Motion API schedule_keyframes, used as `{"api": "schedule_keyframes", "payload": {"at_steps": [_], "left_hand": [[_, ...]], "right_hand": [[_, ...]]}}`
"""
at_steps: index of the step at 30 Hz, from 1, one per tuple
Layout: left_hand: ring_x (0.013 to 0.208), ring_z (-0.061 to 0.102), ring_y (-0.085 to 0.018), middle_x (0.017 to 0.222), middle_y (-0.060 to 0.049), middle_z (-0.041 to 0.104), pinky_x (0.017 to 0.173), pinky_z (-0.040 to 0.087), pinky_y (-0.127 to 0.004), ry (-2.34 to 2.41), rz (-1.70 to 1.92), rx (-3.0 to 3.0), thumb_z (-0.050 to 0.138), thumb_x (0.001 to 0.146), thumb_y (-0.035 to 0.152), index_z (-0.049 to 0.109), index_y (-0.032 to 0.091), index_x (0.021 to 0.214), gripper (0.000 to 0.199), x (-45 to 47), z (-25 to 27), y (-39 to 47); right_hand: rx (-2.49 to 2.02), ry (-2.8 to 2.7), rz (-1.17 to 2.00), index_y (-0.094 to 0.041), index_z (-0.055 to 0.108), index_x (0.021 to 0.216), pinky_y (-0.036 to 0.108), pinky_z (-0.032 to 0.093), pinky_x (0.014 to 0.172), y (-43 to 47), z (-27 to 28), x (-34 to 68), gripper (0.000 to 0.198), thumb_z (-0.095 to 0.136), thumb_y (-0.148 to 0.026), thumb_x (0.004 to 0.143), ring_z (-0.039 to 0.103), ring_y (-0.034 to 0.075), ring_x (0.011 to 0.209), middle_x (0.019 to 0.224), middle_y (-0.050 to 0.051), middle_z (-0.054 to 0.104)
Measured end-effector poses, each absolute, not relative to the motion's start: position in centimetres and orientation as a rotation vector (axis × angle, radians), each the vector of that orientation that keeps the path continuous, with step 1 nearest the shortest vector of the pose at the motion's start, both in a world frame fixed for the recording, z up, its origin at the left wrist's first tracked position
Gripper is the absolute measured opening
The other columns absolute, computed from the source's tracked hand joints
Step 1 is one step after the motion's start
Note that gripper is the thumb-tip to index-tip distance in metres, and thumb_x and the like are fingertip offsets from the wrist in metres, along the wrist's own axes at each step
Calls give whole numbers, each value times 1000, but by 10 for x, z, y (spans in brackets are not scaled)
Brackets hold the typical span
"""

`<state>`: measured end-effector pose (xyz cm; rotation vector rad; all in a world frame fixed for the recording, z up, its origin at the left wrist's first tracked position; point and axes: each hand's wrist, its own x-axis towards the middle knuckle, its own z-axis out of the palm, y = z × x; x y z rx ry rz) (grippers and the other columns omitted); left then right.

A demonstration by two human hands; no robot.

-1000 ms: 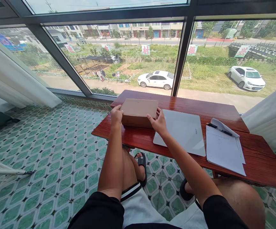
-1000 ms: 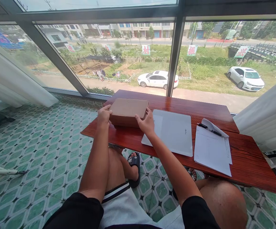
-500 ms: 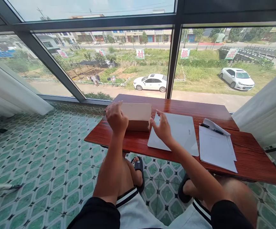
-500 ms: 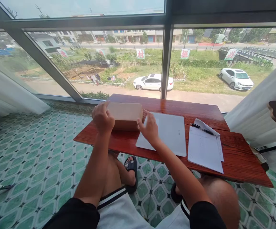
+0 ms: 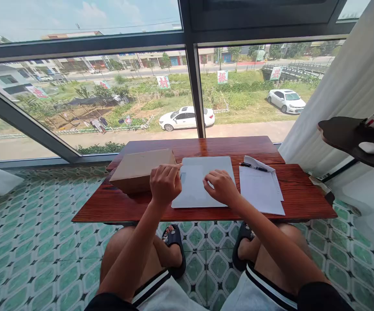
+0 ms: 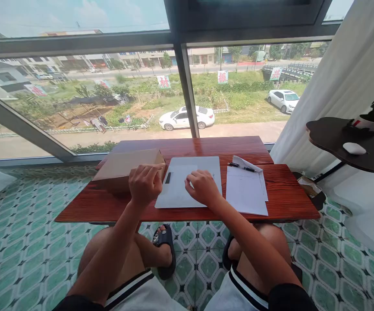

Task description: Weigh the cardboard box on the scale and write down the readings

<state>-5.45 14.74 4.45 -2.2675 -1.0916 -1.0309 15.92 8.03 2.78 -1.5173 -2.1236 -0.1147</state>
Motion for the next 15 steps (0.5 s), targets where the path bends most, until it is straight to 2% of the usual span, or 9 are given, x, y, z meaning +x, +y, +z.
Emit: {"api": "schedule_keyframes", "payload": {"at_steps": [9, 13, 15], "left_hand": [[82, 63, -22, 84, -5, 72, 78, 40, -38, -717, -822, -2458, 55, 85, 17, 66, 20, 105, 23, -23, 26, 123], [78, 63, -21, 79, -2, 71, 77, 41, -37, -507, -794, -2490, 61, 82, 14, 65, 20, 107, 26, -5, 26, 118], [77, 63, -21, 77, -1, 70, 76, 41, -37, -437, -775, -2500, 63, 81, 13, 64, 21, 109, 29, 6, 28, 117]], "right_hand": [[-1625, -2155, -124, -16, 63, 86, 38, 29, 80, 73, 21, 191, 28, 43, -27, 102, 56, 21, 91, 91, 6, 66], [-1710, -1993, -110, -17, 62, 105, 36, 31, 75, 73, 30, 219, 24, 45, -34, 103, 57, 21, 90, 96, 6, 66], [-1785, -1875, -122, -17, 60, 113, 35, 32, 74, 73, 36, 241, 23, 47, -32, 102, 58, 21, 94, 100, 5, 66]]}}
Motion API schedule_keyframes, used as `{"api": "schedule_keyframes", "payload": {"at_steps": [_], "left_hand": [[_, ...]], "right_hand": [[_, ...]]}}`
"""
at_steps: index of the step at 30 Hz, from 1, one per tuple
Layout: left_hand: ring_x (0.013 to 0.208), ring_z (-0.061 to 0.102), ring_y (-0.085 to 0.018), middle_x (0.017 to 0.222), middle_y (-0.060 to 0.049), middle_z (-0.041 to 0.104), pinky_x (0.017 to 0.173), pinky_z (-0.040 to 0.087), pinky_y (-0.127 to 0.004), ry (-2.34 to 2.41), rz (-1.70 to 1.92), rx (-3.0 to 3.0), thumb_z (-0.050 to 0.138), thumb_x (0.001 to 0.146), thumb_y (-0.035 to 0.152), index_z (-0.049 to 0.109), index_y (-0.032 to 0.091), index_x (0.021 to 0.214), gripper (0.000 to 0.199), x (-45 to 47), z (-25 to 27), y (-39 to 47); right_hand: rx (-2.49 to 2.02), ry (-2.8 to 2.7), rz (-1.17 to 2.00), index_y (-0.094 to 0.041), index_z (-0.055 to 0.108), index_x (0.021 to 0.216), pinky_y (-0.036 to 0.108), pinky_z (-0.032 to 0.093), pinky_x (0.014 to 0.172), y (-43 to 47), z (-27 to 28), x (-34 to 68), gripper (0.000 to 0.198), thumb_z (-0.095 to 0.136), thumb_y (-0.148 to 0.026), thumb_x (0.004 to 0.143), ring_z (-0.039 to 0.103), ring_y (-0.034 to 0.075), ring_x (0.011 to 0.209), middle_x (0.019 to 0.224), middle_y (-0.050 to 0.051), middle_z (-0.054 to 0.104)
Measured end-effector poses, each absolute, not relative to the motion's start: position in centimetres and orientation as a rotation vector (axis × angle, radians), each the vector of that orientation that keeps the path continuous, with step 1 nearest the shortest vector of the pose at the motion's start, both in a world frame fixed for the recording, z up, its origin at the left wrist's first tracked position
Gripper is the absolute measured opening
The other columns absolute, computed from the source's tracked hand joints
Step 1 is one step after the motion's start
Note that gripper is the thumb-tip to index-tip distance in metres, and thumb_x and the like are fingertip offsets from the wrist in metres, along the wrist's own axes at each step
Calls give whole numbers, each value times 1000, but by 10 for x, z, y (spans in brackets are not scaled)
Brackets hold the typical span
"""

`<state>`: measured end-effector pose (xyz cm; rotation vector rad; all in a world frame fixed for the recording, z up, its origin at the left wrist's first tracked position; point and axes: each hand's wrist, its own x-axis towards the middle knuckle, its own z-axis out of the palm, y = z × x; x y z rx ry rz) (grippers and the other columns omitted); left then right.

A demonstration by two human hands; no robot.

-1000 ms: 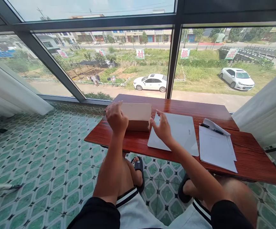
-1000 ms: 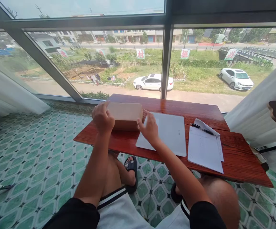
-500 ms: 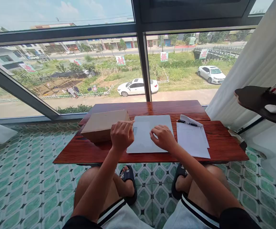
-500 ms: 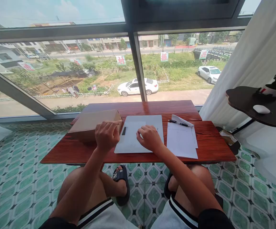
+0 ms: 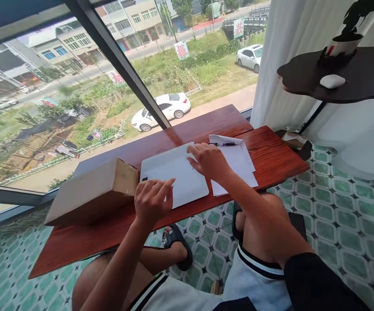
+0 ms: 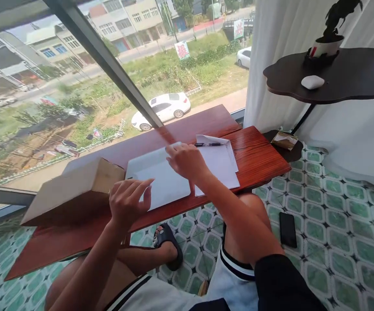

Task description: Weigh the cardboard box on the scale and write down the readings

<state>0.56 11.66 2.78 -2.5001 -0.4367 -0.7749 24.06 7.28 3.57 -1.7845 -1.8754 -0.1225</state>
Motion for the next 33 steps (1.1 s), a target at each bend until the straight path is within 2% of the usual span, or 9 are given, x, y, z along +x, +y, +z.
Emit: {"api": "schedule_keyframes", "payload": {"at_steps": [2, 4, 10, 17, 22, 26, 30, 33], "left_hand": [[77, 62, -20, 77, -1, 70, 74, 41, -36, -386, -761, -2521, 64, 80, 12, 64, 20, 110, 31, 17, 31, 114], [77, 62, -19, 79, 0, 71, 73, 41, -35, -328, -748, -2552, 64, 80, 10, 63, 20, 112, 33, 32, 33, 109], [91, 61, -21, 92, -3, 73, 78, 42, -36, -53, -681, -2650, 56, 85, 10, 61, 17, 116, 33, 94, 29, 90], [103, 57, -24, 116, -11, 67, 81, 43, -38, 195, -392, -2788, 41, 95, 20, 53, 14, 131, 38, 165, 4, 56], [112, 55, -26, 126, -15, 61, 87, 42, -40, 320, -258, -2840, 41, 94, 17, 50, 11, 132, 40, 184, -15, 46], [108, 54, -26, 120, -15, 61, 94, 41, -42, 324, -241, -2896, 43, 93, 19, 55, 12, 124, 34, 186, -22, 45], [97, 55, -26, 112, -15, 62, 83, 43, -41, 282, -243, -2966, 44, 94, 25, 57, 12, 117, 29, 187, -23, 43], [93, 55, -24, 109, -14, 62, 74, 43, -38, 279, -270, -2991, 41, 94, 21, 58, 12, 112, 26, 187, -25, 42]], "right_hand": [[-1863, -1758, -111, -17, 61, 113, 33, 34, 75, 71, 40, 268, 20, 47, -27, 102, 59, 21, 94, 102, 5, 66], [-1954, -1615, -74, -16, 64, 104, 32, 35, 74, 69, 40, 296, 18, 48, -24, 101, 59, 20, 91, 99, 5, 67], [-2071, -1327, 165, -18, 71, 95, 29, 40, 69, 62, 28, 352, 17, 56, -27, 95, 61, 18, 87, 93, 3, 68], [-2292, -1343, 193, -22, 73, 104, 36, 47, 82, 59, 8, 368, 18, 62, -28, 92, 63, 24, 96, 104, 7, 68], [-2337, -1377, 227, -24, 71, 113, 34, 46, 81, 61, -2, 373, 25, 65, -32, 91, 63, 22, 95, 108, 6, 67], [-2329, -1374, 222, -25, 68, 112, 31, 42, 73, 65, -6, 373, 22, 65, -32, 91, 62, 19, 90, 108, 4, 66], [-2339, -1395, 150, -24, 64, 107, 29, 36, 65, 68, -9, 373, 18, 67, -31, 91, 60, 16, 83, 101, 2, 65], [-2310, -1456, 82, -22, 62, 103, 28, 35, 65, 69, -13, 375, 18, 70, -30, 89, 60, 16, 87, 102, 2, 63]]}}
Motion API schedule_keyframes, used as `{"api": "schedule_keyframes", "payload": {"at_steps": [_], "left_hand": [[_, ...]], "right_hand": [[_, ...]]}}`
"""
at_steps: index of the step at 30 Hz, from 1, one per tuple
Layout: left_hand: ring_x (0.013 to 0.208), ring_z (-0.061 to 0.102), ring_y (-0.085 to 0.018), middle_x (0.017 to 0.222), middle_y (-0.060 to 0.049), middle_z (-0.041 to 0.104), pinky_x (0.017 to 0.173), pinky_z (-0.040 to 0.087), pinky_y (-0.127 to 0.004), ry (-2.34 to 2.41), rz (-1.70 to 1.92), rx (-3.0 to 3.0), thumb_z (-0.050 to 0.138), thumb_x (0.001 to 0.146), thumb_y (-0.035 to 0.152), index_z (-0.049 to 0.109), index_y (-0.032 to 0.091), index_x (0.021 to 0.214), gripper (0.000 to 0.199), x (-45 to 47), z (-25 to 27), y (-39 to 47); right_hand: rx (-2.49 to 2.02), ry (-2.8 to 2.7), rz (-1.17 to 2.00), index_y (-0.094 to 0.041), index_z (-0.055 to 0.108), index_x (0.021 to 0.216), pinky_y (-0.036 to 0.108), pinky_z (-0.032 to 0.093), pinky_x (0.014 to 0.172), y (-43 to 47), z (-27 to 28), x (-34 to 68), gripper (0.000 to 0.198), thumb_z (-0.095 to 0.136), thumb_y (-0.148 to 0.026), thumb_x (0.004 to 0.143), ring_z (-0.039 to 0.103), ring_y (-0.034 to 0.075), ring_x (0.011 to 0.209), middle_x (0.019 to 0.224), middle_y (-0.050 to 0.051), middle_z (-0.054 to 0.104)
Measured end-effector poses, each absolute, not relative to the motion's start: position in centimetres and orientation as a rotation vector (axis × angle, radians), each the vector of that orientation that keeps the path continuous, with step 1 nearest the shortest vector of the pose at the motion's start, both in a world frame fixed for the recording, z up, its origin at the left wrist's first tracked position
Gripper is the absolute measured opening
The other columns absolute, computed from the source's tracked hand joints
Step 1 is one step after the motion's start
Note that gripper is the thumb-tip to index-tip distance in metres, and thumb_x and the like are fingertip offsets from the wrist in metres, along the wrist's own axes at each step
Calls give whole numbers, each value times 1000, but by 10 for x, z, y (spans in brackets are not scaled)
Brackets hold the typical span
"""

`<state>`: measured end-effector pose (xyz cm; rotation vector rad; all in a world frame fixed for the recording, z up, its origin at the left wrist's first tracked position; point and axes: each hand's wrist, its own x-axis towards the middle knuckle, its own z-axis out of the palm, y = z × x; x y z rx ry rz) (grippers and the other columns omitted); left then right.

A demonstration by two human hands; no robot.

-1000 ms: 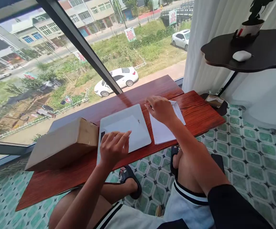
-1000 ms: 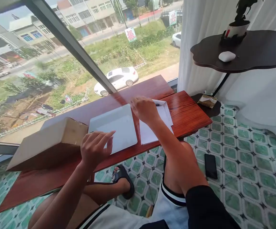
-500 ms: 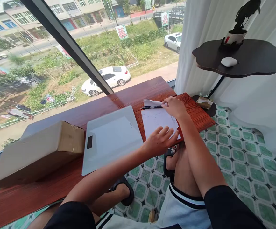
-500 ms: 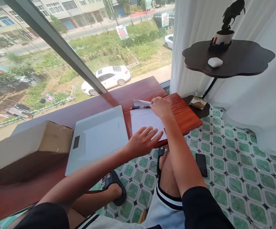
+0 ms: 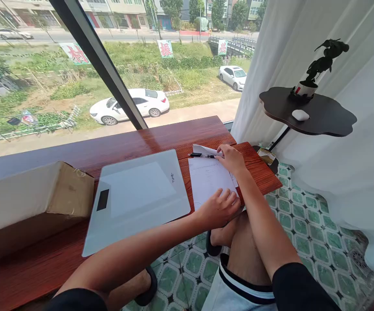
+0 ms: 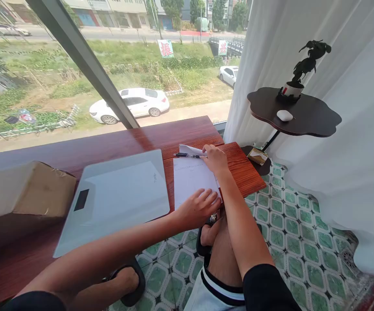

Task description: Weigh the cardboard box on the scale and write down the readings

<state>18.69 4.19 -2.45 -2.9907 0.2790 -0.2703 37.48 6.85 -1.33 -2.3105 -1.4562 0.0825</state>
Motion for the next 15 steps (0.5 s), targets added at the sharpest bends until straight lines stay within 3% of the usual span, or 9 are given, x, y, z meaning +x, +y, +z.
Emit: {"api": "schedule_keyframes", "payload": {"at_steps": [4, 11, 15], "left_hand": [[96, 56, -25, 113, -15, 62, 70, 42, -37, 290, -362, -2935, 38, 95, 17, 57, 11, 117, 30, 186, -31, 41], [104, 56, -27, 118, -17, 61, 76, 43, -38, 269, -387, -2941, 42, 96, 30, 55, 9, 124, 37, 186, -40, 38], [97, 56, -26, 113, -16, 62, 71, 42, -37, 260, -441, -2931, 40, 96, 26, 57, 10, 119, 32, 188, -42, 38]], "right_hand": [[-2288, -1607, -75, -20, 62, 96, 31, 38, 77, 68, -18, 378, 13, 71, -28, 89, 57, 19, 104, 105, 3, 62], [-2372, -1696, -196, -19, 66, 96, 36, 35, 84, 69, -13, 373, 15, 73, -29, 88, 54, 22, 108, 108, 6, 63], [-2411, -1731, -165, -18, 64, 98, 37, 34, 86, 71, -12, 367, 13, 68, -28, 92, 56, 23, 106, 104, 6, 67]]}}
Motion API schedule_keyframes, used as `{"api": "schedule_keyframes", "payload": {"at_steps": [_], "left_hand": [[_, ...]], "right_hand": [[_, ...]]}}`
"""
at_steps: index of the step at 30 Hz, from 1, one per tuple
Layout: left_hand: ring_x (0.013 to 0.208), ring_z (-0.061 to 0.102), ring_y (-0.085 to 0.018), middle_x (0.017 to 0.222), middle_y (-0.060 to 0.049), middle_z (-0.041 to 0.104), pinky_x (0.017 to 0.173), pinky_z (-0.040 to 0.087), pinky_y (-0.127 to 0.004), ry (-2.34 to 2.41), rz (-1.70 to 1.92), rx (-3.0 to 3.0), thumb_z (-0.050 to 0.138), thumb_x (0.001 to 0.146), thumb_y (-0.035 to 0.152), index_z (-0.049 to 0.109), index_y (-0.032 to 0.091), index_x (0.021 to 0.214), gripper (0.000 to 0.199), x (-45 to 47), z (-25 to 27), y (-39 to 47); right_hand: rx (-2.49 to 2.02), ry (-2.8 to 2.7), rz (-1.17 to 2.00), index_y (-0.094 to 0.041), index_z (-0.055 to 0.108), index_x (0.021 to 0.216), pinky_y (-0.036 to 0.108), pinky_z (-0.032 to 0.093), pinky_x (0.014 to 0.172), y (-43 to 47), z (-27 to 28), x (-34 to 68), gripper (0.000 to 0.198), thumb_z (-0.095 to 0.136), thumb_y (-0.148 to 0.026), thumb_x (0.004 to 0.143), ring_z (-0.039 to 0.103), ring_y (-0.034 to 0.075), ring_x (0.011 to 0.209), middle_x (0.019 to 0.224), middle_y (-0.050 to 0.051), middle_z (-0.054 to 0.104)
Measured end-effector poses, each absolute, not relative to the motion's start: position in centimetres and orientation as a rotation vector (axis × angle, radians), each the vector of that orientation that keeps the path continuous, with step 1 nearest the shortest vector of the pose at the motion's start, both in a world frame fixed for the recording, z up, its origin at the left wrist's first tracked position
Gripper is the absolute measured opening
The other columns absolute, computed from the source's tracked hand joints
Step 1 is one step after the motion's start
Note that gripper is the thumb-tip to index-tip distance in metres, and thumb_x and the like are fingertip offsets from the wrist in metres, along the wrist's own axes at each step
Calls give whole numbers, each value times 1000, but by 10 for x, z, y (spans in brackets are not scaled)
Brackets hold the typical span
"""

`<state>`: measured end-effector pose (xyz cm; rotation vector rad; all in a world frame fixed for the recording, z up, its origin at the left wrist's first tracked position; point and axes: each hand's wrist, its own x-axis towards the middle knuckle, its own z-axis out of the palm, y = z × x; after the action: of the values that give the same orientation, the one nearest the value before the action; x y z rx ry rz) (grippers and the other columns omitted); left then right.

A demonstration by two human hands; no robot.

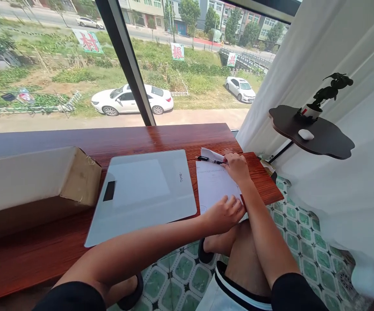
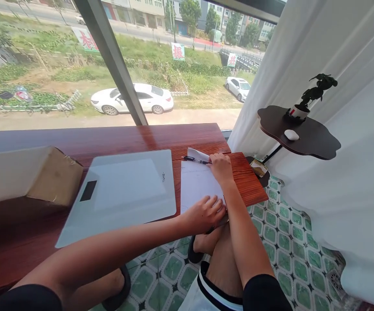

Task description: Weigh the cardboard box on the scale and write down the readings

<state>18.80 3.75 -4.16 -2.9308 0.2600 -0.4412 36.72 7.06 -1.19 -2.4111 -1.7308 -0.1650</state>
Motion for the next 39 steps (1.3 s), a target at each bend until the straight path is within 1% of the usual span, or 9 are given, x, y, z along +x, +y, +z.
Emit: {"api": "schedule_keyframes", "payload": {"at_steps": [6, 12, 16, 23, 25, 27, 31, 36, 39], "left_hand": [[93, 56, -25, 108, -16, 62, 67, 40, -36, 257, -515, -2911, 41, 94, 21, 58, 9, 114, 28, 190, -46, 38], [93, 56, -26, 108, -16, 61, 68, 40, -37, 266, -459, -2934, 41, 94, 22, 57, 9, 113, 27, 190, -43, 38], [95, 55, -26, 109, -16, 62, 69, 41, -37, 252, -458, -2947, 40, 95, 23, 56, 9, 114, 29, 189, -43, 37], [95, 56, -25, 112, -16, 62, 69, 41, -36, 244, -451, -2933, 32, 98, 20, 55, 10, 117, 32, 191, -47, 36], [95, 56, -24, 113, -16, 62, 68, 40, -36, 243, -459, -2927, 32, 98, 19, 55, 10, 117, 32, 192, -49, 37], [95, 55, -25, 114, -16, 61, 68, 40, -36, 242, -468, -2918, 32, 98, 19, 55, 10, 117, 32, 192, -50, 37], [95, 55, -24, 115, -16, 61, 70, 41, -37, 241, -473, -2924, 31, 98, 20, 55, 11, 117, 32, 192, -51, 38], [99, 54, -27, 114, -17, 60, 72, 41, -38, 259, -433, -2960, 40, 96, 25, 55, 9, 118, 31, 191, -49, 37], [98, 54, -27, 112, -16, 60, 71, 41, -38, 250, -435, -2961, 39, 96, 22, 55, 10, 117, 30, 191, -48, 37]], "right_hand": [[-2447, -1818, -229, -19, 65, 112, 40, 30, 87, 71, -17, 361, 16, 56, -23, 99, 55, 25, 106, 110, 9, 66], [-2510, -1858, -330, -18, 65, 108, 41, 28, 86, 69, -14, 358, 23, 43, -17, 101, 51, 25, 106, 113, 11, 62], [-2591, -1878, -313, -13, 60, 108, 40, 29, 83, 65, -11, 354, 25, 36, -12, 101, 54, 26, 99, 109, 15, 62], [-2485, -1650, -265, -14, 53, 112, 37, 34, 84, 57, -12, 368, 18, 43, -24, 102, 60, 26, 101, 112, 14, 65], [-2344, -1521, -137, -16, 53, 110, 34, 36, 78, 54, -13, 376, 17, 49, -29, 99, 63, 24, 94, 106, 10, 68], [-2180, -1370, -32, -18, 53, 102, 31, 38, 71, 51, -15, 383, 19, 56, -34, 93, 62, 22, 80, 89, 6, 67], [-1851, -1220, 18, -21, 44, 78, 27, 39, 61, 48, -16, 391, 22, 59, -36, 82, 51, 15, 59, 67, -1, 55], [-1717, -1163, 397, -22, 46, 84, 26, 38, 46, 52, -23, 393, 19, 55, -39, 85, 50, 15, 44, 53, -4, 54], [-1688, -1097, 548, -22, 47, 73, 26, 38, 42, 56, -35, 393, 28, 56, -45, 84, 50, 15, 42, 52, -1, 55]]}}
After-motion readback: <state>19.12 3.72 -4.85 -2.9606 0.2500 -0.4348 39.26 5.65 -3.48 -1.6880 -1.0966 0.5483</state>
